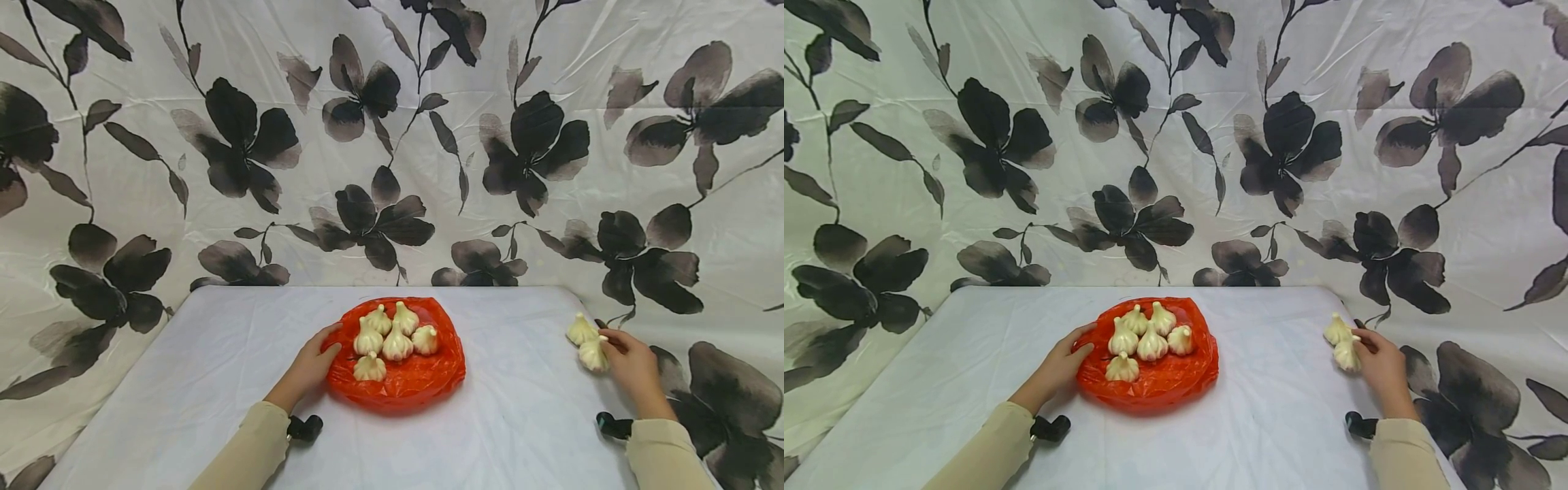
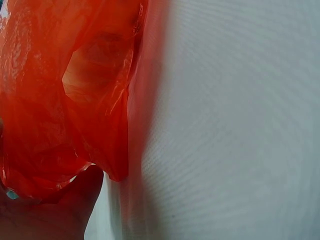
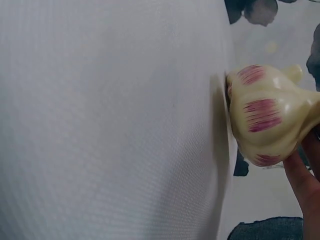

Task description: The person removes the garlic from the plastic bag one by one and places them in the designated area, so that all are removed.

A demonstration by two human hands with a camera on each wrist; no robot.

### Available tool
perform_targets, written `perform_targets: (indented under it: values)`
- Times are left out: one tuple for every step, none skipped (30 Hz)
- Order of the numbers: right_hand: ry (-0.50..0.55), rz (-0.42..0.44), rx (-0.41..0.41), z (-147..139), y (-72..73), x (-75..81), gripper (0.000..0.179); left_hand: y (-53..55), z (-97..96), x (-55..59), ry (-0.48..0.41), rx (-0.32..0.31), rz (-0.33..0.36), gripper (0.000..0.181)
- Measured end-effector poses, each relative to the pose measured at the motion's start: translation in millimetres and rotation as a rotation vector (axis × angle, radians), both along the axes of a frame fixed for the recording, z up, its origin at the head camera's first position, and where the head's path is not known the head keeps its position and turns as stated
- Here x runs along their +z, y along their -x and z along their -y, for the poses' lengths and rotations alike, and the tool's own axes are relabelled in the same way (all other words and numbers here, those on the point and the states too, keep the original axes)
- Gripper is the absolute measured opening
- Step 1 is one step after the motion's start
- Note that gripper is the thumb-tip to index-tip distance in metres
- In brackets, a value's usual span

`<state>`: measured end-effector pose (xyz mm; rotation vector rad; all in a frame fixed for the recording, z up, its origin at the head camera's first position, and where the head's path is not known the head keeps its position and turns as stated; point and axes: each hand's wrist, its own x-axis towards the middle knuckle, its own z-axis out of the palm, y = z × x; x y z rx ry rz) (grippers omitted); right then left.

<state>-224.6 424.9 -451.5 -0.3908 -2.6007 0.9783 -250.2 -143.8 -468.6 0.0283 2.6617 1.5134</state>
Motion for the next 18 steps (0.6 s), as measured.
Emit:
perform_targets:
  values:
    - [-0.002,0.004,-0.008,-1.0,-0.4,-0.2,0.035,-0.1,-0.1,0.1,0.0,0.0,-0.001,0.05]
    - [0.003,0.006,-0.013,-1.6,-1.1,-0.4,0.035,-0.1,-0.1,0.0,-0.002,0.0,-0.002,0.05]
    - [0.009,0.008,-0.016,-2.5,-1.7,-0.6,0.036,-0.2,-0.1,0.1,-0.002,0.0,-0.003,0.05]
    - [0.013,0.007,-0.019,-3.3,-2.3,-0.9,0.036,-0.2,0.0,-0.1,-0.003,-0.001,-0.004,0.05]
    - [0.015,0.006,-0.021,-3.9,-3.0,-1.1,0.035,-0.2,0.1,-0.2,-0.005,-0.002,-0.005,0.05]
    - [0.012,0.009,-0.025,-4.2,-3.7,-1.5,0.035,-0.4,0.1,-0.1,-0.007,-0.001,-0.006,0.05]
    - [0.008,0.005,-0.027,-4.9,-4.2,-1.9,0.035,-0.4,0.1,-0.2,-0.007,-0.002,-0.006,0.05]
    - [0.006,0.0,-0.027,-5.5,-4.6,-2.6,0.034,-0.3,0.1,-0.2,-0.008,-0.002,-0.005,0.05]
    - [0.0,-0.004,-0.027,-6.2,-4.9,-3.3,0.034,-0.5,0.1,0.0,-0.006,-0.003,-0.005,0.05]
    - [-0.007,-0.01,-0.028,-6.8,-5.0,-4.1,0.033,-0.4,0.1,0.0,-0.005,-0.003,-0.003,0.05]
    - [-0.01,-0.014,-0.028,-7.1,-5.3,-4.4,0.033,-0.5,0.2,0.1,-0.004,-0.002,-0.003,0.05]
    - [-0.011,-0.018,-0.026,-7.7,-5.5,-4.8,0.033,-0.5,0.1,0.3,-0.002,-0.003,-0.003,0.05]
    - [-0.013,-0.02,-0.027,-8.2,-5.5,-5.3,0.033,-0.5,0.1,0.3,-0.001,-0.003,-0.002,0.05]
    - [-0.008,-0.021,-0.024,-8.6,-5.5,-5.5,0.033,-0.7,0.1,0.6,0.001,-0.004,-0.002,0.05]
    - [-0.005,-0.022,-0.023,-9.1,-5.3,-5.6,0.033,-0.8,0.1,0.7,0.001,-0.003,-0.001,0.05]
    - [-0.006,-0.022,-0.024,-9.4,-5.2,-5.7,0.033,-0.8,0.2,0.5,0.0,-0.002,0.001,0.05]
    - [-0.007,-0.021,-0.023,-9.6,-5.4,-5.7,0.033,-0.9,0.1,0.5,0.0,0.0,0.004,0.05]
    - [-0.011,-0.02,-0.021,-9.7,-5.4,-5.8,0.033,-0.8,0.1,0.4,0.002,-0.001,0.005,0.05]
